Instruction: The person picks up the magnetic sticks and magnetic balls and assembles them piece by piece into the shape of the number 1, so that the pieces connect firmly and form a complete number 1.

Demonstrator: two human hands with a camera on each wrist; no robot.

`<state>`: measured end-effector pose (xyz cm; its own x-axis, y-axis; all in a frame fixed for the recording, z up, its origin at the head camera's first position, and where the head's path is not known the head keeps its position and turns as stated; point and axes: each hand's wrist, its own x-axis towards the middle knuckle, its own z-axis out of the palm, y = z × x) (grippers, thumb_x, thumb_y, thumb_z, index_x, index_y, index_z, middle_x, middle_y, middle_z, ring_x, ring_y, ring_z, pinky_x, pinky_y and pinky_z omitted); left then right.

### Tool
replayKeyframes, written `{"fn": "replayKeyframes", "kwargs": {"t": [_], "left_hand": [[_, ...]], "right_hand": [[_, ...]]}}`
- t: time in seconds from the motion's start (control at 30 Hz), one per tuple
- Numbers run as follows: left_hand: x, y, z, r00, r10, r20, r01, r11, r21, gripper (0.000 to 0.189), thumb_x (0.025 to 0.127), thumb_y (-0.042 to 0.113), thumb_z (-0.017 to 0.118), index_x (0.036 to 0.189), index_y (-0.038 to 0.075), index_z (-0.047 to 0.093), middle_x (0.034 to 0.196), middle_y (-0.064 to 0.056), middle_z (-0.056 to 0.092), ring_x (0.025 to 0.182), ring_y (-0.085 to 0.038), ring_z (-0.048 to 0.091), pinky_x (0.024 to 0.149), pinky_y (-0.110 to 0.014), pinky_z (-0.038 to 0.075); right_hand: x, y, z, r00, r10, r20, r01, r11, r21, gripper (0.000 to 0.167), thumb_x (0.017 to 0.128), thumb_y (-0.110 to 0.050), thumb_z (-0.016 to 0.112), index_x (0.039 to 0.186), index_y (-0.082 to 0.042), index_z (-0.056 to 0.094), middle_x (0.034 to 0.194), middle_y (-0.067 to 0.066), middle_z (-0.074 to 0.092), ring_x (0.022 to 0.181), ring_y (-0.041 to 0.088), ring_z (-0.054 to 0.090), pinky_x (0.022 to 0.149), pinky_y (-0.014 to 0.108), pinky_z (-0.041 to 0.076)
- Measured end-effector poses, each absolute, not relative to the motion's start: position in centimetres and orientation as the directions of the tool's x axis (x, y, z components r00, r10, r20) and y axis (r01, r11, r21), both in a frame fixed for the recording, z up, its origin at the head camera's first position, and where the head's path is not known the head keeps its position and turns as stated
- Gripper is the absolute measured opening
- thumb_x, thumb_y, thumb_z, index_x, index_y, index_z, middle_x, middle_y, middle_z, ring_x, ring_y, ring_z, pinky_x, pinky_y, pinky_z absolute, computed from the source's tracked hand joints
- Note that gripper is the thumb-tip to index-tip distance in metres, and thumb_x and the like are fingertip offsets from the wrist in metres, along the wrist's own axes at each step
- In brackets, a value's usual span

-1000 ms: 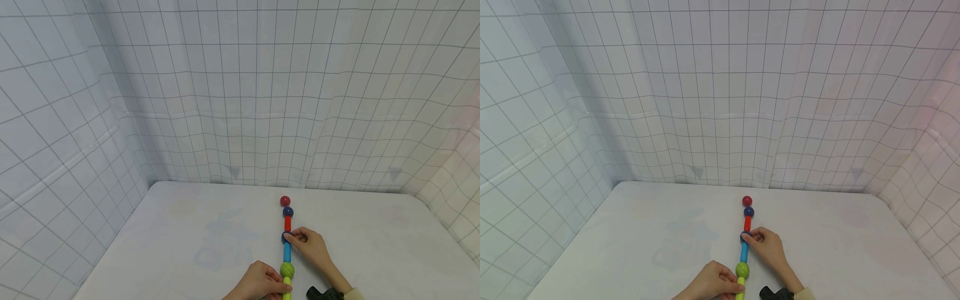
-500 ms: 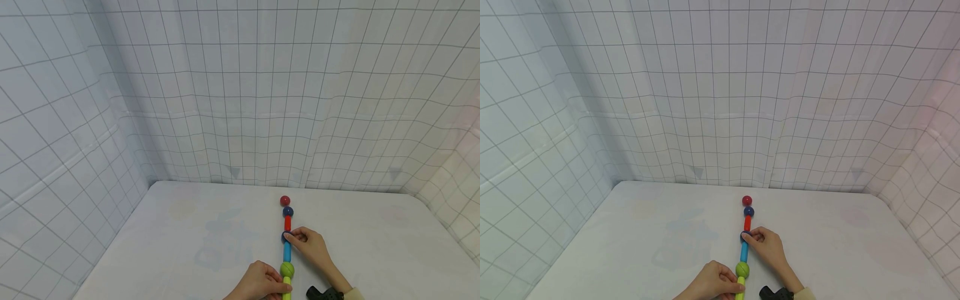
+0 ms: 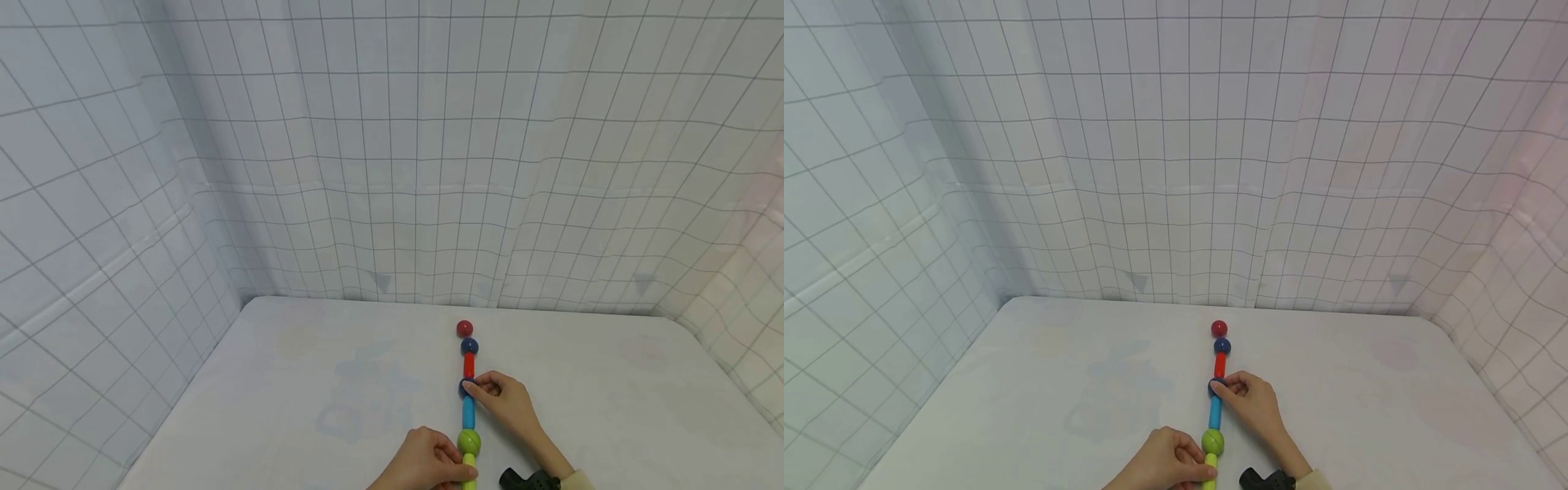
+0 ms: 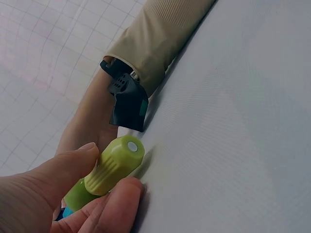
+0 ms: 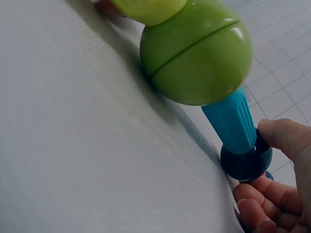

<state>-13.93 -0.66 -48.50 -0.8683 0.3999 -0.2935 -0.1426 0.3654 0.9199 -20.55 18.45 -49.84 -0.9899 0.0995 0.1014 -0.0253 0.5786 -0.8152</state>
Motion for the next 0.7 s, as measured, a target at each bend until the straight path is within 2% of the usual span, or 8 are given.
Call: {"fn": "replayKeyframes", "kwargs": {"t": [0.2,0.33,0.47,0.7], "left_hand": [[-14.6,-1.5,-48.2,-0.851,0.441,-0.284,-0.100,0.395,0.913,0.021,0.075,0.033,0.081,0.073,0.015,0.070,0.057,-0.002,0.062,0.044,-0.009,0.054,0.046,-0.023,0.044],[-15.8,-2.6,-47.9,-0.855,0.465,-0.231,-0.005,0.438,0.899,0.016,0.077,0.031,0.079,0.074,0.017,0.070,0.054,0.000,0.060,0.039,-0.008,0.048,0.040,-0.021,0.038],[-17.6,-3.2,-47.7,-0.878,0.457,-0.143,0.102,0.470,0.877,0.012,0.082,0.027,0.076,0.076,0.017,0.070,0.053,0.002,0.057,0.038,-0.008,0.046,0.041,-0.021,0.032],[-21.1,-2.6,-47.8,-0.926,0.376,0.035,0.231,0.492,0.839,0.014,0.087,0.023,0.069,0.084,0.009,0.071,0.061,0.007,0.058,0.049,-0.006,0.051,0.047,-0.022,0.039]], "right_hand": [[-20.5,18.4,-49.9,-0.990,0.096,0.106,-0.031,0.581,-0.813,0.026,0.080,-0.034,0.076,0.085,-0.009,0.069,0.068,-0.004,0.056,0.064,0.012,0.050,0.056,0.023,0.040],[-20.5,18.4,-49.9,-0.990,0.089,0.107,-0.035,0.582,-0.813,0.029,0.080,-0.035,0.076,0.086,-0.008,0.069,0.068,-0.004,0.056,0.064,0.012,0.049,0.055,0.023,0.040],[-20.5,18.4,-49.8,-0.990,0.090,0.104,-0.032,0.584,-0.811,0.029,0.081,-0.036,0.075,0.087,-0.008,0.069,0.068,-0.004,0.056,0.064,0.012,0.049,0.055,0.023,0.040],[-20.5,18.3,-49.8,-0.990,0.089,0.111,-0.039,0.579,-0.815,0.027,0.081,-0.034,0.076,0.086,-0.008,0.069,0.067,-0.004,0.056,0.062,0.012,0.050,0.055,0.023,0.041]]}}
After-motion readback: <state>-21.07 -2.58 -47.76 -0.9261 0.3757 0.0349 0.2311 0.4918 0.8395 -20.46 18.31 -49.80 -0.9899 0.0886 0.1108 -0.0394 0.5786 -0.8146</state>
